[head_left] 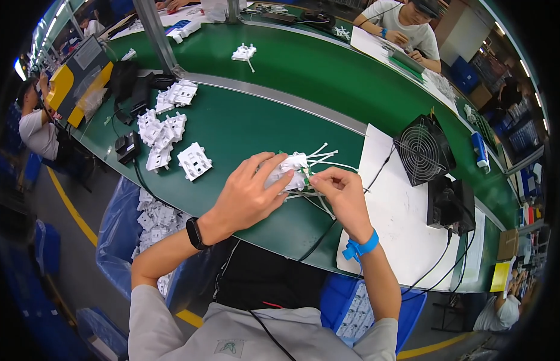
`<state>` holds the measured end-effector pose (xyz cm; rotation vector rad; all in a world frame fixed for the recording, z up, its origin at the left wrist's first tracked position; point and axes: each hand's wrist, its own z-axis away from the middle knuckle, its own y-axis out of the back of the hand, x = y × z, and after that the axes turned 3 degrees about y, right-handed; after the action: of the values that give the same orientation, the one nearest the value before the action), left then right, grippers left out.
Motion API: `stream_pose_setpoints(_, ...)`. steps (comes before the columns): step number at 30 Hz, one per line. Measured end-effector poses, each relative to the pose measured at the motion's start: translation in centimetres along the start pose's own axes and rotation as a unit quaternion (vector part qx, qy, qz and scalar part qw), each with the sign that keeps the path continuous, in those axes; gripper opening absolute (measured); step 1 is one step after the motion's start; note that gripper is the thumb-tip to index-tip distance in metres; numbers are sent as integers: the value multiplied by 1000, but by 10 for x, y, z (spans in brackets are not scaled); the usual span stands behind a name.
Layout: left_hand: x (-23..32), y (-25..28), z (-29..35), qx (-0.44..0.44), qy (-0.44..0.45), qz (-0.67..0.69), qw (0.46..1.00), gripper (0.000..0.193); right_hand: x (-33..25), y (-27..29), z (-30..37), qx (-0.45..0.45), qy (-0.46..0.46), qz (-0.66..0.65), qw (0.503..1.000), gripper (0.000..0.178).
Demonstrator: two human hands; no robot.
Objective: Soldering wires onto small circuit boards for light fixture components at an assembly line station.
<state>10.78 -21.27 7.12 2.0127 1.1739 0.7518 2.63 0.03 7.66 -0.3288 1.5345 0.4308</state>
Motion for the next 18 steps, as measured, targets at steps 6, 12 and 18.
stream_pose_setpoints(6,11,-3,-11,4,-7,25,1000,46,8,6,-3,43,27,-8,999,12)
stream_pose_setpoints(12,20,-14,-14,-13,16,90,996,57,22,29,-8,-34,-23,-48,998,21)
stream_pose_setpoints(18,39,-6,-34,-43,126,256,957,64,5,43,7,-71,-6,-46,996,20)
